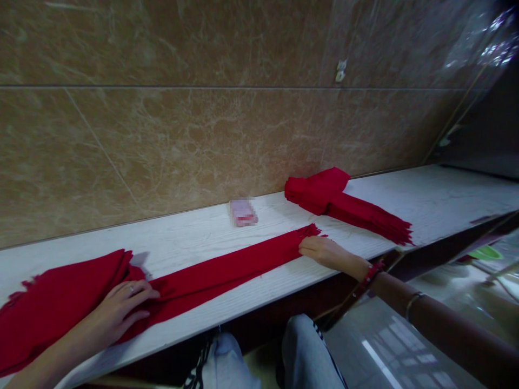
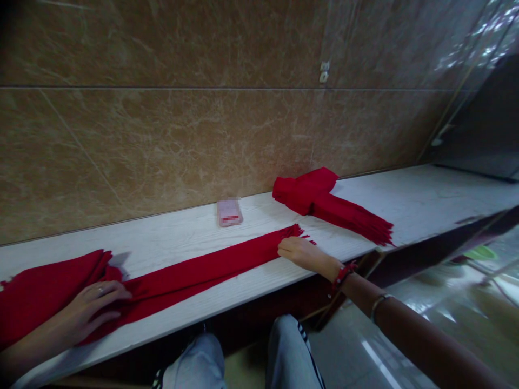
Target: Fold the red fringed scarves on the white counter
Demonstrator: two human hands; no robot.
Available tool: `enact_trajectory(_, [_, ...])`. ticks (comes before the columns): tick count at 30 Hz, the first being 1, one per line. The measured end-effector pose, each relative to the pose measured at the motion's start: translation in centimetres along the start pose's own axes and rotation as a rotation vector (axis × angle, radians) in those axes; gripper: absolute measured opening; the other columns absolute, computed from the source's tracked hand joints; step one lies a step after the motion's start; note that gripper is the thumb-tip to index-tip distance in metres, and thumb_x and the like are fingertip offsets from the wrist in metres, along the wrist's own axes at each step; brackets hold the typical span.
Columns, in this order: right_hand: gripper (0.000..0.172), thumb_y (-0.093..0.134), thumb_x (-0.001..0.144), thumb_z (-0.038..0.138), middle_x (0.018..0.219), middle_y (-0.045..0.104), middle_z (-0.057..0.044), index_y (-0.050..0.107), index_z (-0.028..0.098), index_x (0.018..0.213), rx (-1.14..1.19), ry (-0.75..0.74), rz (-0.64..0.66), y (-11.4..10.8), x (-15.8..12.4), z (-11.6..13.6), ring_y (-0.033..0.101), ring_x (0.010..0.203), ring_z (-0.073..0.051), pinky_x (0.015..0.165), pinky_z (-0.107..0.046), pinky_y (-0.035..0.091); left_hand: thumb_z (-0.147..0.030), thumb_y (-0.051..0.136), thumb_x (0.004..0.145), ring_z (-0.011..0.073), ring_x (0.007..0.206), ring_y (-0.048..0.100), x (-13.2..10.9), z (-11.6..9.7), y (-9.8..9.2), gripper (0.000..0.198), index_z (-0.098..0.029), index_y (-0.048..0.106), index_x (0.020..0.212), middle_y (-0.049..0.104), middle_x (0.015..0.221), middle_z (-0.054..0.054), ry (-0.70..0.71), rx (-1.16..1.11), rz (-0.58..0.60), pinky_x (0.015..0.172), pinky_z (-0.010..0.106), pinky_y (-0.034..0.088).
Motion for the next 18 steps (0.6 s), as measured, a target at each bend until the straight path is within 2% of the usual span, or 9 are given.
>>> enact_trajectory(3, [0.024, 0.038, 0.084, 0.009, 0.089, 0.061, -0.010, 0.061, 0.014, 0.090, 0.038, 0.027, 0.005, -0.2, 0.2, -0.3, 0.054, 0.085, -0.018, 0.077, -0.033, 0.044, -0.028, 0.050, 0.072, 0.0222, 0.094, 0.055, 0.4, -0.6, -1.0, 0.023, -0.032, 0.064, 0.089, 0.063, 0.098, 0.002, -0.006, 0.014, 0.010, 0.087, 0.038, 0.041])
enact_trajectory(6, [0.026, 0.041, 0.078, 0.007, 0.091, 0.061, -0.010, 0.062, 0.015, 0.090, 0.121, 0.073, 0.013, -1.5, 1.2, 0.1, 0.053, 0.090, -0.019, 0.082, -0.035, 0.042, -0.031, 0.051, 0.072, 0.0214, 0.095, 0.054, 1.7, -2.7, -1.8, 0.022, -0.030, 0.063, 0.091, 0.062, 0.098, 0.002, 0.006, -0.036, 0.065, 0.088, 0.037, 0.040])
enact_trajectory(8, [0.028, 0.043, 0.076, 0.008, 0.097, 0.061, -0.010, 0.061, 0.015, 0.095, 0.191, 0.089, -0.006, -3.0, 2.6, 1.0, 0.051, 0.096, -0.019, 0.087, -0.037, 0.040, -0.034, 0.050, 0.074, 0.0202, 0.093, 0.055, 2.9, -4.4, -1.8, 0.024, -0.028, 0.062, 0.094, 0.062, 0.099, 0.002, 0.005, -0.080, 0.128, 0.086, 0.033, 0.041])
enact_trajectory(11, [0.031, 0.046, 0.076, 0.013, 0.105, 0.059, -0.009, 0.058, 0.016, 0.104, 0.290, 0.038, -0.012, -4.4, 5.1, 3.5, 0.049, 0.102, -0.019, 0.090, -0.036, 0.038, -0.026, 0.043, 0.077, 0.0190, 0.088, 0.057, 4.3, -6.4, -1.6, 0.027, -0.025, 0.061, 0.097, 0.063, 0.098, 0.004, -0.009, -0.101, 0.186, 0.082, 0.030, 0.043])
enact_trajectory(14, [0.030, 0.048, 0.079, 0.017, 0.109, 0.059, -0.009, 0.057, 0.015, 0.107, 0.329, -0.072, 0.003, -4.0, 7.4, 6.1, 0.048, 0.104, -0.019, 0.092, -0.034, 0.038, -0.023, 0.041, 0.077, 0.0178, 0.087, 0.057, 4.8, -7.4, -1.4, 0.027, -0.024, 0.061, 0.096, 0.062, 0.099, 0.004, -0.003, -0.124, 0.200, 0.080, 0.028, 0.044])
enact_trajectory(18, [0.029, 0.044, 0.082, 0.015, 0.111, 0.059, -0.010, 0.057, 0.013, 0.108, 0.309, -0.175, -0.017, -2.0, 9.0, 7.7, 0.050, 0.105, -0.017, 0.092, -0.032, 0.039, -0.034, 0.046, 0.078, 0.0175, 0.088, 0.057, 4.4, -8.0, -1.1, 0.025, -0.024, 0.060, 0.098, 0.061, 0.099, 0.003, 0.003, -0.170, 0.163, 0.080, 0.027, 0.045])
Point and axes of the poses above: each hand's wrist, its own x-axis towards the middle knuckle, its own y-axis out of the palm, z = x × y, the point moved 5 cm from there along x, towards the middle knuckle
